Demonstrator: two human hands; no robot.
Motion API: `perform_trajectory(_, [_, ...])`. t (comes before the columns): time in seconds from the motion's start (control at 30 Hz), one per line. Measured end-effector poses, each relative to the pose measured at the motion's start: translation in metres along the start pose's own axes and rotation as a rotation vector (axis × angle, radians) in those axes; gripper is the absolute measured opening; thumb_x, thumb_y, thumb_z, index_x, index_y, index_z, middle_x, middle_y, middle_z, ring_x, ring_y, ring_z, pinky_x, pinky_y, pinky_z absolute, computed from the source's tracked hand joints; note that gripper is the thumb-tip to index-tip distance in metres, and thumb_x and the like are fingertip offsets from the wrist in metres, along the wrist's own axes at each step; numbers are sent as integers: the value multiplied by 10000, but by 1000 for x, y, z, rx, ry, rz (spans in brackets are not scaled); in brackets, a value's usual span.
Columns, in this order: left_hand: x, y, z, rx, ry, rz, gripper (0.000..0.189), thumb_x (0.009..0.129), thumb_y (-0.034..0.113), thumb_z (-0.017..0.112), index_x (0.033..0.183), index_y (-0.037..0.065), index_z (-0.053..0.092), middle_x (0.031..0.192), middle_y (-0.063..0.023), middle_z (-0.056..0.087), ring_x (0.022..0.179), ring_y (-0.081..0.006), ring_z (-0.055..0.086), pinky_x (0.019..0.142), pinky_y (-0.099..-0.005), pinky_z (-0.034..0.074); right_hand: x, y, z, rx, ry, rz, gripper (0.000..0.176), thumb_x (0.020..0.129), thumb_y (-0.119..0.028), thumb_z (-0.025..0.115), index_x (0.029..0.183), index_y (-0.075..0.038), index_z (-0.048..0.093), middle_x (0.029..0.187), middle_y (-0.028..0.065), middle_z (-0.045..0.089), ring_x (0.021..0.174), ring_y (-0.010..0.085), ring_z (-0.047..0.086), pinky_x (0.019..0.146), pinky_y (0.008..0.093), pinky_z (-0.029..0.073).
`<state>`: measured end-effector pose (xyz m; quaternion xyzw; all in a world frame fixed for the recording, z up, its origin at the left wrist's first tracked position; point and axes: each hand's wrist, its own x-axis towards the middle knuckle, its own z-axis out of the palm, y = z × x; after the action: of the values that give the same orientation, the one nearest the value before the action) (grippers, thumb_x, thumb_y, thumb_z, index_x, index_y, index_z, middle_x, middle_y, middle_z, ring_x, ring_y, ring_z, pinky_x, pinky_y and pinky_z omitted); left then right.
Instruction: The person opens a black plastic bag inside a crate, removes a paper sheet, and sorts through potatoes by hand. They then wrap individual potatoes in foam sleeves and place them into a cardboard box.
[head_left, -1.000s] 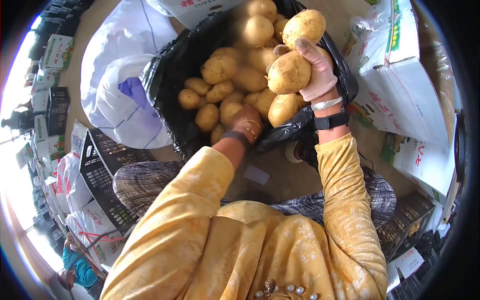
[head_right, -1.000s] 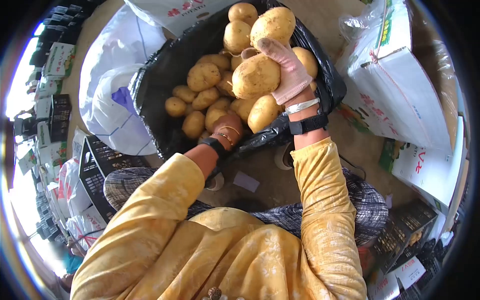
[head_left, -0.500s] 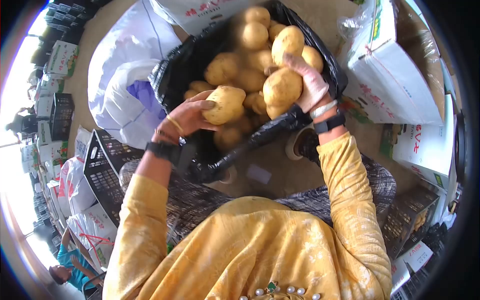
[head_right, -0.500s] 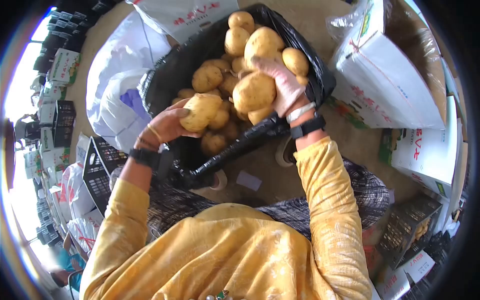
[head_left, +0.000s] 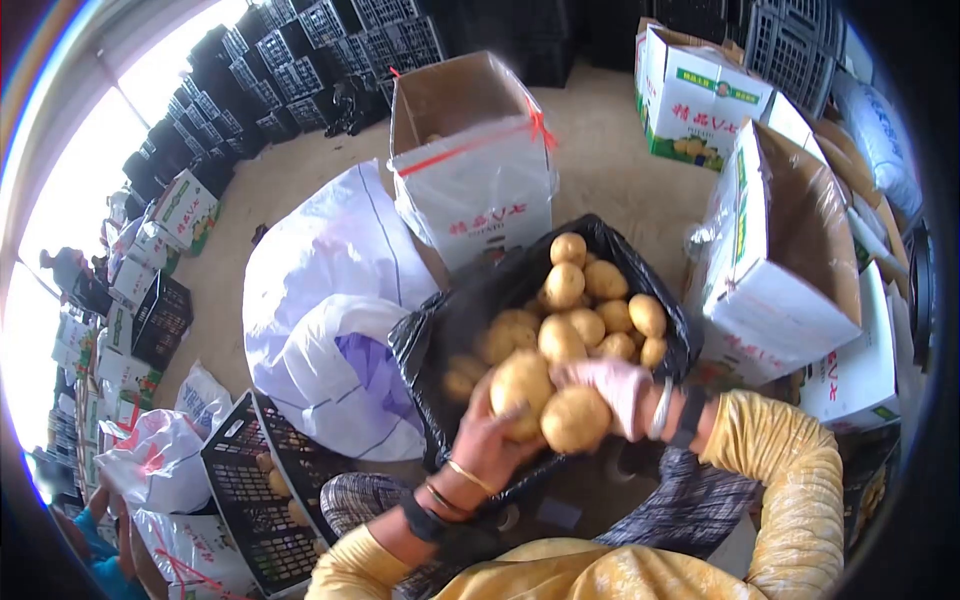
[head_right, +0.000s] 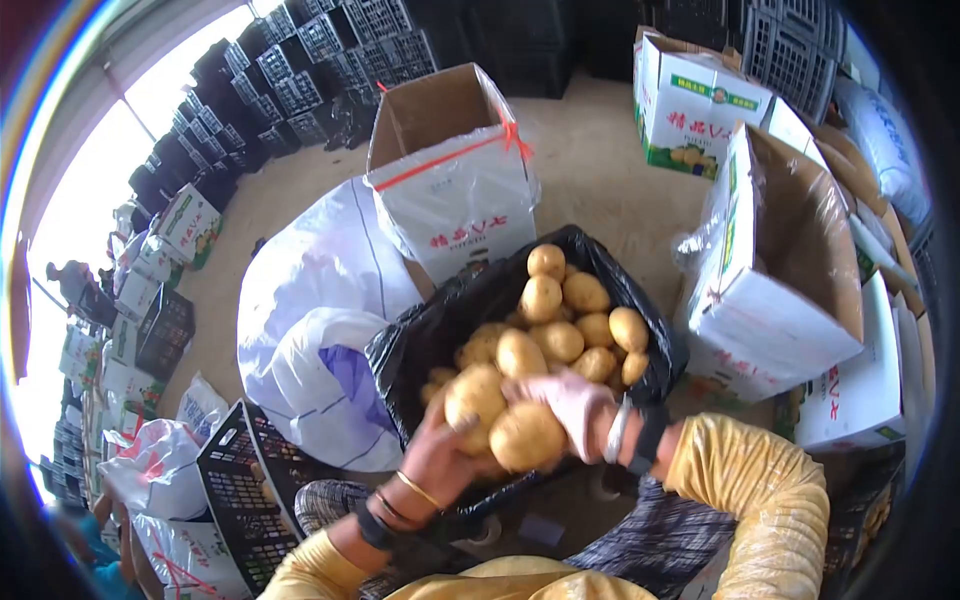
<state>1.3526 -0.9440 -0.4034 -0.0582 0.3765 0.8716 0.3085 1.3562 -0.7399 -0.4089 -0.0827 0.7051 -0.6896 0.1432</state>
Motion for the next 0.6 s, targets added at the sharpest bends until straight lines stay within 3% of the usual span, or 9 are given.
perform_trajectory(0.07, [30,79,46,142,-211,141,612,840,152,618,1374,99,324,1335,-101,417,1216,-304,446,959,-476,445,58,-100,-15,764,13,331,427,875,-426,582,1137,-89,578,1047,52,635,923,177,620,805,345,517])
perform_trajectory(0.17, [114,188,70,191,-413,253,582,870,245,604,1349,49,339,1288,-173,429,1151,-394,483,970,-551,412,132,-148,-65,928,-49,-275,562,906,-456,514,1268,-30,452,1240,172,502,1073,315,548,883,452,483])
perform_trajectory(0.2, [137,216,69,184,-409,263,581,880,276,599,1341,32,344,1272,-197,433,1129,-424,495,974,-576,400,138,-164,-61,925,218,-316,598,897,-441,533,1294,-11,416,1233,191,478,1079,371,533,872,488,480])
perform_trajectory(0.23, [149,233,67,141,-341,268,533,896,226,578,1331,17,351,1303,-236,389,1113,-452,497,958,-572,422,145,-160,-67,886,209,-330,584,886,-431,555,1286,-26,425,1196,174,500,1051,377,547,845,482,491])
perform_trajectory(0.27, [146,231,66,502,-293,470,487,943,261,469,1365,72,319,1341,-253,359,1180,-487,433,1016,-540,380,148,-148,-72,851,210,-326,571,875,-420,577,1278,-40,435,1159,157,522,1022,382,562,818,476,501])
perform_trajectory(0.4, [147,193,-12,585,-244,288,448,926,190,477,1282,-75,416,1242,-245,516,1124,-371,537,1006,-462,415,97,-70,-95,554,199,-55,441,887,-342,588,1239,-86,520,1030,96,643,871,226,647,717,351,527])
perform_trajectory(0.47, [140,142,-45,706,-3,85,334,893,115,511,1172,-65,548,1138,-175,609,998,-267,626,883,-378,501,66,-23,-112,348,242,33,388,890,-310,594,1197,-77,553,974,67,657,822,177,651,659,283,523])
perform_trajectory(0.53, [156,106,-96,1594,-687,188,286,851,109,551,1071,-62,616,1060,-168,647,930,-231,646,796,-332,519,39,16,-121,70,407,118,342,896,-263,589,1172,-62,574,952,62,661,801,143,648,621,237,507])
perform_trajectory(0.6, [152,51,-95,1929,-275,-212,294,797,187,621,930,-74,649,912,-181,671,854,-264,656,735,-322,520,17,47,-131,-280,563,134,282,873,-115,592,1139,-24,584,935,59,666,819,122,636,691,254,510])
